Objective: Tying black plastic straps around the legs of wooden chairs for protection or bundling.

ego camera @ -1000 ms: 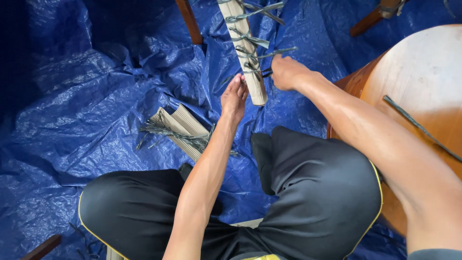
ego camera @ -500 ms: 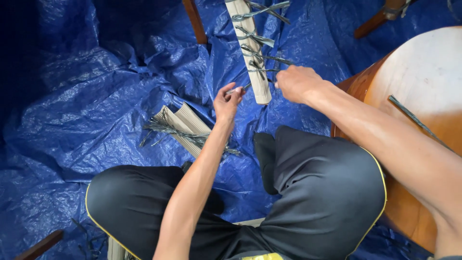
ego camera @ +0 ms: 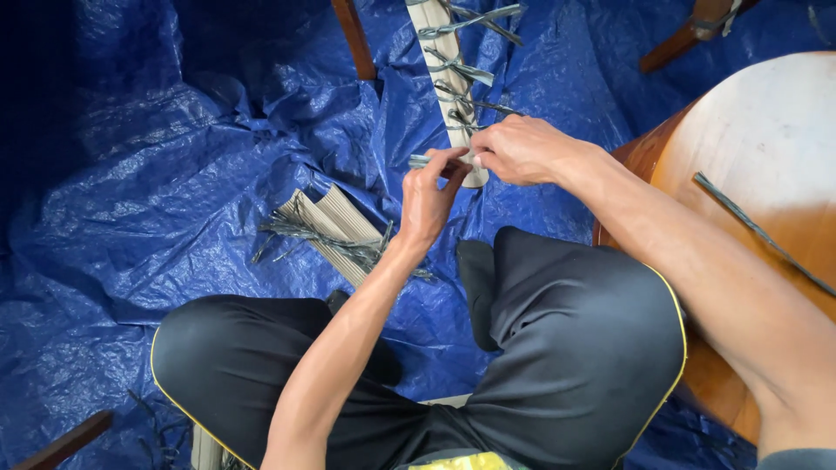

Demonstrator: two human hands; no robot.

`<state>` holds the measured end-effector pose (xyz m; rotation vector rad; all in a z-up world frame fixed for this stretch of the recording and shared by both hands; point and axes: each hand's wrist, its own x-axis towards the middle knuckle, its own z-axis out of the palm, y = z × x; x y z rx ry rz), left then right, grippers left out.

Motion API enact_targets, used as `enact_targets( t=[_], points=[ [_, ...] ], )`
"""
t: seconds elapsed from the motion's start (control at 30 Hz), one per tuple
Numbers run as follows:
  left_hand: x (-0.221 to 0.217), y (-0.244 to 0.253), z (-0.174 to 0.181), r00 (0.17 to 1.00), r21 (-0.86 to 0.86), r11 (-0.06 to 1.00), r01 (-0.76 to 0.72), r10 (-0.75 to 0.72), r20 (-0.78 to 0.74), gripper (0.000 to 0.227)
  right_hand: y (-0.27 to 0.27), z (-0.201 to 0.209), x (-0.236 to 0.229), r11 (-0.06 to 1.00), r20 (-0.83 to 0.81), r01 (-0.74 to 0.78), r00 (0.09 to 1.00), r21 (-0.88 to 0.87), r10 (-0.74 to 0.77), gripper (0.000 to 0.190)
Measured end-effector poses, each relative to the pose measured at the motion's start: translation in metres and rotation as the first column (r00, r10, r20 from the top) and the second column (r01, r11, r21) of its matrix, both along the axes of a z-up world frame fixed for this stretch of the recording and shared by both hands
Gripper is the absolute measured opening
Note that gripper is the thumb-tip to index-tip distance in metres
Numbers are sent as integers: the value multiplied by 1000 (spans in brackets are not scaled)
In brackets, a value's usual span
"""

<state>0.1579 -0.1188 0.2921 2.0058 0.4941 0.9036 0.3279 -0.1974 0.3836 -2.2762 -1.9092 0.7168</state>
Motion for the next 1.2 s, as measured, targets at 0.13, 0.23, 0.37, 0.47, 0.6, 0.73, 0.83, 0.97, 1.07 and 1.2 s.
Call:
enact_targets(
  t=[0.13,0.23,0.37,0.47,0.6,0.73,0.83,0.97,1.07,1.2],
  points=[
    [4,-6,10,999,-38,999,4,-2,49,27,3,-7,6,997,-93,-26,995,74,33,21],
    [10,-3,-5,999,-85,996,-37,39,30,14,6,0,4,995,-186,-2,982,99,21,21],
    [14,-3,-12,997,-121,990,-67,70,21,13,9,0,4,992,-261,61,965,114,-29,23],
    [13,-5,-8,989,-207,976,-69,94,114,12,10,-4,11,961,-328,230,929,153,-171,27],
    [6,-8,-5,984,-224,969,-108,136,111,10,7,-16,19,943,-265,237,949,232,-173,24],
    [3,-13,-3,986,-192,974,-119,138,90,13,4,-20,15,977,-73,13,997,215,2,23],
    [4,-16,-2,983,-188,973,-135,156,102,13,3,-18,12,979,-53,-72,995,191,84,26],
    [2,-17,3,980,-202,971,-131,158,124,13,3,-18,10,981,-39,-79,995,176,88,24],
    [2,-17,2,979,-215,963,-163,185,87,13,4,-21,9,980,-33,-80,996,182,87,21],
    [1,-17,-7,972,-237,957,-164,198,124,11,6,-20,7,982,-46,-54,997,183,63,15]
  ],
)
